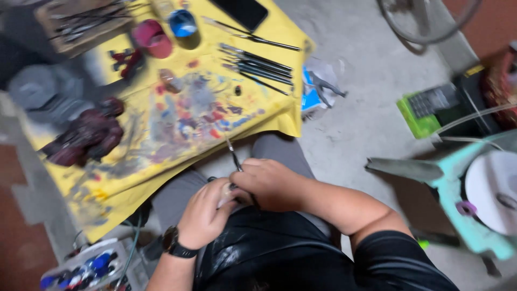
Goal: Detailing and painting a miniature mask using brushes and acrylic paints to create a weathered effect.
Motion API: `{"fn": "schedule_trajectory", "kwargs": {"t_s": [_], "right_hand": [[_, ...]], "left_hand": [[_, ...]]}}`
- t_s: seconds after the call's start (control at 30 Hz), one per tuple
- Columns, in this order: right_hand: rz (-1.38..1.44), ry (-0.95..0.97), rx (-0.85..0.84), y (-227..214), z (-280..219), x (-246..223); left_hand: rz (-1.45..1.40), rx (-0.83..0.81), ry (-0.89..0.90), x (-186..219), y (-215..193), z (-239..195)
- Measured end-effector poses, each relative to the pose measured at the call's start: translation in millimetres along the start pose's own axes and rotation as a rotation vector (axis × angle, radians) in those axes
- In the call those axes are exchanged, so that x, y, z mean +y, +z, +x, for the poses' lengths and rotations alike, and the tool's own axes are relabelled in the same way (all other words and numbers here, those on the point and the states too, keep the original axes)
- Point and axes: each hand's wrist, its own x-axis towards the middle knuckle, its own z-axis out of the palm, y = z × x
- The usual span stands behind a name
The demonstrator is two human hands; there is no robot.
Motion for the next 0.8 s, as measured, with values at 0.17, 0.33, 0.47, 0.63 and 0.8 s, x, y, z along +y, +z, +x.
{"fn": "schedule_trajectory", "kwargs": {"t_s": [0.17, 0.33, 0.47, 0.63, 0.8], "right_hand": [[0.048, 0.126, -0.063, 12.9, 2.3, 4.5], [0.112, 0.096, -0.036, -3.1, 24.8, -13.9], [0.075, 0.118, -0.008, 5.8, 31.2, -13.2], [0.066, 0.142, -0.045, 21.9, 32.0, -1.1], [0.07, 0.167, -0.05, 18.6, 43.8, -5.3]], "left_hand": [[-0.061, 0.13, 0.004, -4.3, 7.1, -3.2], [0.041, 0.295, 0.032, -1.5, 5.2, -12.4], [0.046, 0.325, 0.073, -36.0, 20.3, -15.9], [0.045, 0.393, 0.102, -40.3, 15.1, -19.5], [-0.011, 0.357, 0.119, -40.9, 0.8, -22.7]]}}
